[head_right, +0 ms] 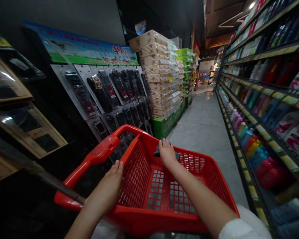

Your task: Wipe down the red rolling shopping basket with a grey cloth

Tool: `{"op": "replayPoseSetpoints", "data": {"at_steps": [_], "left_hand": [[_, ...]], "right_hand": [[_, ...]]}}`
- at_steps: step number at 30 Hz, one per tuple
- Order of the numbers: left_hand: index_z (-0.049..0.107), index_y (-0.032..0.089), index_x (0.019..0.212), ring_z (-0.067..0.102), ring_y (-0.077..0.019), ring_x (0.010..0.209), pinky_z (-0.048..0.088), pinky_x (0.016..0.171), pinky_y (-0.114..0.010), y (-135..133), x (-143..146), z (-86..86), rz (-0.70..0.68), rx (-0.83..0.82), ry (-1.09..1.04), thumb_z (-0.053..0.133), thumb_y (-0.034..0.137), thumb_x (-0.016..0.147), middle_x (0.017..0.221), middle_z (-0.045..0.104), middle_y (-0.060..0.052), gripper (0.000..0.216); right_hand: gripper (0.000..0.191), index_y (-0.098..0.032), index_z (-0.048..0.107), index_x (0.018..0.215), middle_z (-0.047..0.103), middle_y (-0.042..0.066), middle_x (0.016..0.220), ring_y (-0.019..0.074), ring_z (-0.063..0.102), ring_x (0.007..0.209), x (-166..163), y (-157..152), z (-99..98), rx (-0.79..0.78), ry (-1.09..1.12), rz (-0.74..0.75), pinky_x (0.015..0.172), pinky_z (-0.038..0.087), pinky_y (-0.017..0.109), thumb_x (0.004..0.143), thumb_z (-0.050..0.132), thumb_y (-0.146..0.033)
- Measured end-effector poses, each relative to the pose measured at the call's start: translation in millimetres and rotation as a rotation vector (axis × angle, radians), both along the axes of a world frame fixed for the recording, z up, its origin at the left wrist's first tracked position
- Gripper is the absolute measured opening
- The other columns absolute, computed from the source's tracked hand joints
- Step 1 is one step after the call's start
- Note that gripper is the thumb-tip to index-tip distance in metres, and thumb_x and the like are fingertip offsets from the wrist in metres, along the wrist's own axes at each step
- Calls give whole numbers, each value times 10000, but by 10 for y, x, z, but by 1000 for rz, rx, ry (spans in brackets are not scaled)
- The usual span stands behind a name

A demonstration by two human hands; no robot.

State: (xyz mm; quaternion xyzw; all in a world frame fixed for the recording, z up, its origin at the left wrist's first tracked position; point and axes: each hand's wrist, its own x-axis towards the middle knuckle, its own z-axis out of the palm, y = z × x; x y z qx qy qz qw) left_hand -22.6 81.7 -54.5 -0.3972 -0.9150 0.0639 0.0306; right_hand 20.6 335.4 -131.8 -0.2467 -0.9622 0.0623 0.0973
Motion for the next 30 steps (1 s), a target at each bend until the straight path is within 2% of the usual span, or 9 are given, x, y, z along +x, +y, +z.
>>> {"op": "replayPoseSetpoints", "data": {"at_steps": [6, 9, 12, 14, 18, 21, 25, 27, 30], "left_hand": [[417, 34, 1433, 375, -268, 1401, 388, 1134, -424, -7, -110, -215, -72, 125, 41, 311, -5, 792, 1510, 358, -197, 651], [427, 25, 1425, 383, -269, 1398, 380, 1141, -434, 2, -130, -238, -75, 145, 42, 329, 13, 783, 1504, 379, -196, 649], [419, 7, 1426, 382, -276, 1398, 379, 1141, -433, 20, -134, -223, -76, 113, 51, 325, 40, 806, 1508, 372, -207, 628], [411, -12, 1427, 383, -281, 1399, 380, 1139, -423, 38, -140, -216, -69, 81, 65, 315, 72, 835, 1509, 369, -217, 605], [427, -22, 1415, 412, -296, 1384, 394, 1122, -421, 74, -177, -258, -62, 96, 95, 292, 133, 874, 1496, 399, -228, 579], [425, -34, 1412, 422, -314, 1379, 391, 1119, -441, 84, -211, -323, -76, 139, 103, 285, 189, 899, 1488, 404, -245, 577], [420, -33, 1416, 425, -309, 1379, 383, 1120, -440, 88, -247, -379, -79, 157, 108, 293, 192, 899, 1487, 411, -245, 578], [414, -19, 1425, 425, -301, 1381, 381, 1121, -434, 93, -255, -377, -70, 147, 112, 314, 165, 881, 1493, 411, -234, 582], [408, -16, 1430, 414, -297, 1389, 376, 1126, -424, 103, -246, -339, -47, 89, 112, 314, 147, 882, 1498, 406, -230, 580]], "right_hand": [[528, -35, 417, 1432, 407, 280, 1483, 350, 419, 1373, 501, 207, -83, 22, -90, -216, 1055, 410, 522, 911, 337, -11], [474, 28, 476, 1362, 504, 348, 1348, 373, 514, 1269, 535, 214, -35, 27, -73, -264, 984, 456, 517, 906, 358, -27], [500, -39, 461, 1395, 531, 268, 1366, 295, 511, 1284, 349, 156, 49, 42, -46, -170, 1016, 448, 420, 906, 357, -23], [558, -112, 405, 1452, 455, 174, 1483, 237, 430, 1368, 225, 145, 78, 54, -30, -82, 1088, 391, 366, 907, 340, -9], [570, -101, 357, 1482, 356, 153, 1556, 244, 351, 1430, 323, 292, -1, 69, -49, -53, 1143, 337, 384, 920, 312, -17], [585, -100, 371, 1476, 368, 188, 1540, 297, 366, 1421, 687, 493, -122, 66, -97, -144, 1121, 363, 452, 899, 337, -8], [597, -96, 352, 1489, 358, 223, 1536, 361, 391, 1396, 1082, 653, -218, 8, -173, -417, 1050, 434, 497, 896, 376, -28], [567, -40, 342, 1482, 355, 287, 1513, 398, 425, 1363, 1104, 638, -222, -14, -184, -526, 988, 472, 528, 915, 355, -45], [577, -85, 334, 1499, 327, 278, 1530, 426, 450, 1335, 991, 553, -201, -2, -169, -489, 947, 492, 539, 925, 305, -32]]}}
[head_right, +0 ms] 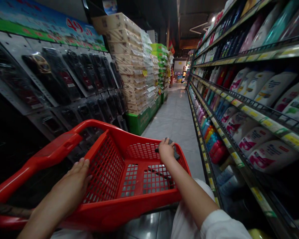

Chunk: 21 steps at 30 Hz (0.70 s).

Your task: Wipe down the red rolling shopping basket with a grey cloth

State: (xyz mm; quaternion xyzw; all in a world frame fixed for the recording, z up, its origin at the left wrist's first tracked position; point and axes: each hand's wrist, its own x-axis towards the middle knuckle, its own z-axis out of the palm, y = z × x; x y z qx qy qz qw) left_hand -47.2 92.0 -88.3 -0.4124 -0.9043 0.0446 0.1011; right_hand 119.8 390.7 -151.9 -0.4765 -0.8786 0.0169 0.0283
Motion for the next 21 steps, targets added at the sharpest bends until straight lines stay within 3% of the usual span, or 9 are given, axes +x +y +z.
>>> {"op": "replayPoseSetpoints", "data": {"at_steps": [4, 9, 14, 18, 21], "left_hand": [[397, -40, 1426, 413, -308, 1386, 378, 1126, -425, 10, 19, 50, 33, -62, 13, 278, 148, 911, 1493, 399, -251, 561], [380, -60, 1428, 413, -314, 1384, 383, 1124, -415, 31, -40, 15, 59, -83, 10, 246, 199, 939, 1494, 389, -262, 568], [377, -54, 1435, 422, -309, 1379, 372, 1135, -411, 36, -120, -39, 47, -53, 14, 222, 219, 941, 1492, 403, -250, 584], [388, -47, 1433, 432, -311, 1371, 380, 1130, -420, 27, -86, -20, 34, -53, 27, 211, 204, 938, 1485, 412, -248, 582], [384, -50, 1431, 427, -325, 1371, 387, 1124, -441, 20, -28, 9, 17, -65, 39, 260, 195, 927, 1488, 401, -255, 574]], "right_hand": [[621, -220, 322, 1518, 265, 150, 1592, 397, 370, 1400, -15, -4, 22, 31, -3, 185, 1042, 432, 517, 925, 331, -36], [577, -137, 376, 1486, 325, 162, 1566, 360, 336, 1427, 358, 226, 69, -2, -19, 155, 1120, 358, 503, 916, 399, -51], [561, -132, 514, 1395, 410, 185, 1513, 307, 514, 1316, 735, 279, 106, -63, 11, 160, 1049, 458, 415, 863, 398, 5], [616, -184, 561, 1363, 503, 164, 1451, 288, 647, 1157, 1029, 175, 4, -100, 13, 208, 963, 525, 384, 788, 463, 15], [658, -192, 573, 1353, 530, 155, 1430, 290, 644, 1164, 1161, 150, -97, -91, 28, 253, 970, 526, 388, 741, 477, 27]]}}
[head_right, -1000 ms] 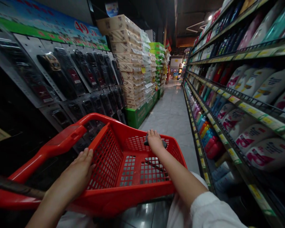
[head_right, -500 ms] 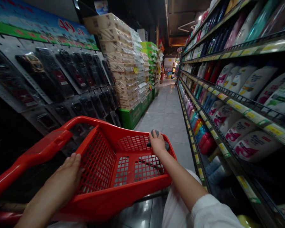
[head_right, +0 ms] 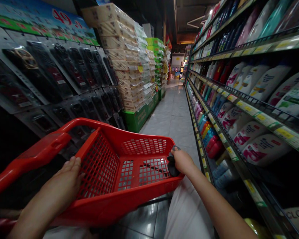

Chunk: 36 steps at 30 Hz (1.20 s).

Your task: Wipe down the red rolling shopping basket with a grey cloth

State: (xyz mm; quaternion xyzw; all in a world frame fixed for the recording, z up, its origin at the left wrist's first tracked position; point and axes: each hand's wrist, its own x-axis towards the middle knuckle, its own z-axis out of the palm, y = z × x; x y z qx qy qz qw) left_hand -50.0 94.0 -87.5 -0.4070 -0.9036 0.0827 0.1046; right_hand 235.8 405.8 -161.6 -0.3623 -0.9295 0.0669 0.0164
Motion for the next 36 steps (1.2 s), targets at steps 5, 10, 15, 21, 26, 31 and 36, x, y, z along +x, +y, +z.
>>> {"op": "replayPoseSetpoints", "data": {"at_steps": [5, 10, 15, 21, 26, 31, 36], "left_hand": [[377, -43, 1434, 409, -308, 1381, 388, 1130, -424, -9, 120, 99, 12, 1, -20, 334, 115, 882, 1493, 385, -250, 576], [350, -30, 1449, 370, -285, 1405, 391, 1132, -404, -9, 235, 199, 44, -57, -48, 314, 66, 871, 1516, 350, -232, 588], [384, 5, 1445, 378, -271, 1403, 408, 1122, -407, -40, 281, 211, 37, -8, -53, 326, 62, 864, 1511, 366, -215, 586], [385, 0, 1441, 367, -279, 1401, 407, 1122, -393, -63, 334, 267, 36, -32, -79, 326, 51, 861, 1506, 365, -217, 585], [358, -14, 1449, 341, -282, 1412, 381, 1138, -393, -48, 368, 296, 39, -60, -87, 332, 24, 845, 1511, 343, -226, 606], [381, 15, 1449, 350, -274, 1410, 387, 1133, -384, -58, 364, 273, 40, -62, -78, 342, 33, 842, 1509, 367, -202, 608], [362, 6, 1455, 334, -280, 1418, 390, 1130, -387, -35, 386, 302, 70, -115, -87, 342, 38, 856, 1516, 350, -207, 600]], "right_hand": [[696, -157, 547, 1374, 501, 161, 1452, 293, 547, 1289, -200, 100, -28, 32, 117, 29, 1063, 467, 425, 732, 414, 76], [706, -118, 437, 1444, 450, 199, 1480, 272, 529, 1309, -854, -31, 194, 149, 406, 109, 1044, 488, 394, 763, 424, 66], [492, -156, 490, 1401, 443, 132, 1505, 263, 326, 1448, -1769, -348, 278, 489, 598, 699, 1157, 346, 508, 918, 462, -64], [211, -164, 717, 1053, 506, 79, 1465, 244, 355, 1435, -2171, -142, -185, 540, 333, 1026, 1196, 245, 544, 895, 579, -141], [275, -157, 709, 1086, 482, 78, 1483, 179, 295, 1461, -1840, 22, -497, 390, 269, 988, 1221, 217, 458, 888, 538, -72], [277, -177, 696, 1112, 446, 60, 1510, 195, 273, 1471, -2205, -177, -255, 347, 362, 973, 1230, 153, 515, 915, 516, -103], [334, -148, 646, 1212, 345, 72, 1562, 245, 215, 1489, -2925, -551, 113, 412, 504, 894, 1220, 156, 566, 956, 433, -119]]}}
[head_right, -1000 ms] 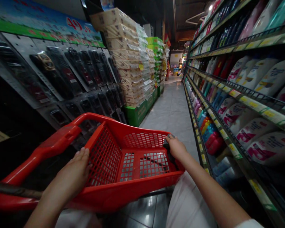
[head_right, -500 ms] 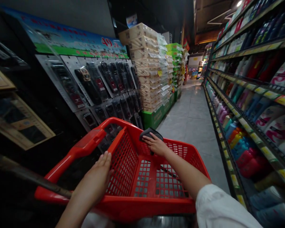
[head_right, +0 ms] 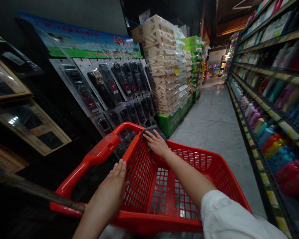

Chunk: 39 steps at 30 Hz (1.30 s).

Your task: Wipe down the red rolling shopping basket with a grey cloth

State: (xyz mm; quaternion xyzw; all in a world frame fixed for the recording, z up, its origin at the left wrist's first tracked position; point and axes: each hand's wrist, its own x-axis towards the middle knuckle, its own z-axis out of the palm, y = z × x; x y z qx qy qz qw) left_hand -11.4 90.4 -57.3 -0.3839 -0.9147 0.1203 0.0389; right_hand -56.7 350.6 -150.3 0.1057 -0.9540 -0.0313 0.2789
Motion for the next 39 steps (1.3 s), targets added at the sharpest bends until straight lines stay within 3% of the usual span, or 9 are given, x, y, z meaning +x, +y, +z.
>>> {"op": "replayPoseSetpoints", "data": {"at_steps": [3, 9, 12, 18, 25, 28, 31, 34, 39], "left_hand": [[337, -15, 1460, 313, -283, 1427, 374, 1143, -392, 12, 14, 28, 8, -29, -11, 342, 49, 869, 1527, 316, -215, 594], [342, -6, 1462, 347, -290, 1414, 390, 1134, -408, -10, 16, 14, -9, 47, -16, 396, 155, 891, 1525, 331, -206, 596], [336, -5, 1466, 343, -292, 1416, 388, 1136, -413, -15, 11, -11, 2, 56, -29, 404, 161, 886, 1528, 330, -204, 606], [373, 12, 1452, 363, -294, 1408, 408, 1121, -424, -24, -19, -46, -11, 98, -22, 424, 154, 872, 1518, 352, -211, 599], [346, -4, 1461, 334, -296, 1421, 386, 1137, -405, -17, 21, 1, 4, 63, -35, 413, 146, 886, 1529, 330, -212, 598], [356, 4, 1458, 347, -301, 1415, 388, 1136, -410, -22, 7, -27, -11, 73, -17, 422, 157, 894, 1526, 339, -208, 588], [378, 19, 1451, 375, -307, 1400, 407, 1120, -426, -43, -30, -80, -39, 104, 5, 422, 179, 910, 1516, 355, -218, 566], [385, 27, 1449, 391, -315, 1391, 425, 1104, -436, -72, -53, -112, -52, 114, 12, 412, 223, 933, 1515, 355, -227, 553], [385, 34, 1451, 400, -303, 1387, 428, 1105, -422, -87, -40, -90, -64, 109, 37, 387, 238, 951, 1507, 377, -218, 540]], "right_hand": [[321, -119, 663, 1184, 365, 101, 1548, 235, 219, 1487, -57, -62, -130, -25, -26, 19, 1227, 172, 531, 949, 444, -118], [322, -156, 706, 1095, 500, 80, 1466, 139, 314, 1449, 476, 185, -704, -108, -230, 74, 1239, 178, 384, 894, 478, -51], [363, -169, 672, 1177, 447, 64, 1505, 146, 274, 1465, 482, 205, -585, -161, -178, 64, 1243, 161, 410, 904, 460, -56], [441, -171, 545, 1349, 318, 54, 1570, 206, 188, 1496, 1, 7, -92, -122, -34, 48, 1231, 115, 556, 940, 408, -79], [352, -127, 670, 1174, 408, 83, 1528, 175, 268, 1471, 407, 250, -514, -25, -213, 118, 1231, 190, 429, 891, 476, -50], [354, -140, 666, 1169, 374, 66, 1550, 167, 234, 1483, 517, 325, -430, 8, -212, 99, 1236, 143, 440, 895, 464, -42], [355, -205, 667, 1165, 356, 21, 1563, 208, 188, 1498, 363, 227, -171, -22, -103, 31, 1221, 47, 563, 918, 452, -69], [329, -221, 690, 1130, 398, 25, 1543, 271, 226, 1486, 162, 78, -26, -71, -33, 19, 1193, 85, 634, 915, 478, -91], [332, -227, 705, 1098, 451, 45, 1512, 265, 332, 1442, 263, 33, -218, -133, -82, 44, 1158, 237, 573, 891, 498, -70]]}}
